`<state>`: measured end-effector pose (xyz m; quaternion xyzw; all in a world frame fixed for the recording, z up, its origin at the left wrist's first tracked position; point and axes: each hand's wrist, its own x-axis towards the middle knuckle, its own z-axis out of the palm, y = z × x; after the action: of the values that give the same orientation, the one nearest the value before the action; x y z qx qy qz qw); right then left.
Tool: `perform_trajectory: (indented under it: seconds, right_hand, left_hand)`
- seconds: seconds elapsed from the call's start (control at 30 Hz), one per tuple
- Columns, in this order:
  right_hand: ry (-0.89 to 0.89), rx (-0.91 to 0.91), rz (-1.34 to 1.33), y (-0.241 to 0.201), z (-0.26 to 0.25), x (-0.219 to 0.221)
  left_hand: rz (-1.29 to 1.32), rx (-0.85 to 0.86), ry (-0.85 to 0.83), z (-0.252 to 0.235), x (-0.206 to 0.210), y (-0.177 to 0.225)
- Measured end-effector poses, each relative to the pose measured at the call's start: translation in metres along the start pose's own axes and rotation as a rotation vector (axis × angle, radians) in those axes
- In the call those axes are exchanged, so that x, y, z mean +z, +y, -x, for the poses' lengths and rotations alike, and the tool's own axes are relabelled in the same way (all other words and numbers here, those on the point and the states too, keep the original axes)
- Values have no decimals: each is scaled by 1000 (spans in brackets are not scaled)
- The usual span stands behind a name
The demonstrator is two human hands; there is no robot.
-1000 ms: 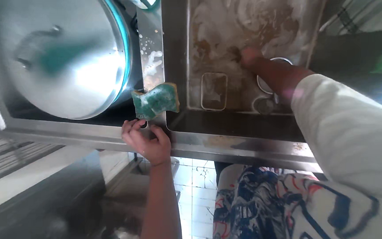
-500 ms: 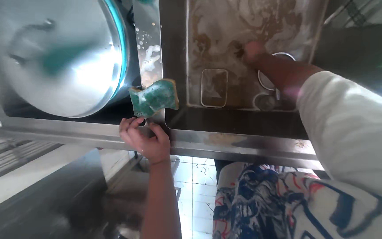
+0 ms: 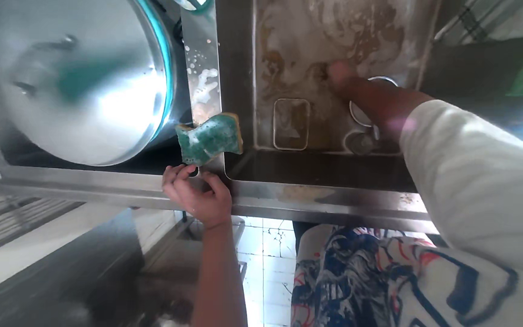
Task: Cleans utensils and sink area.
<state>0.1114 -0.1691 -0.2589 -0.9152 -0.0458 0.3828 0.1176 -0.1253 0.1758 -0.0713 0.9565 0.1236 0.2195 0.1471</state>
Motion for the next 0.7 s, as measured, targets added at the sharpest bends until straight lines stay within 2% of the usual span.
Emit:
perform_trajectory:
  seconds: [0.7]
  right_hand:
    - [-45, 48, 39, -7, 6, -7]
  left_hand:
    - [-7, 3, -7, -1, -1, 2]
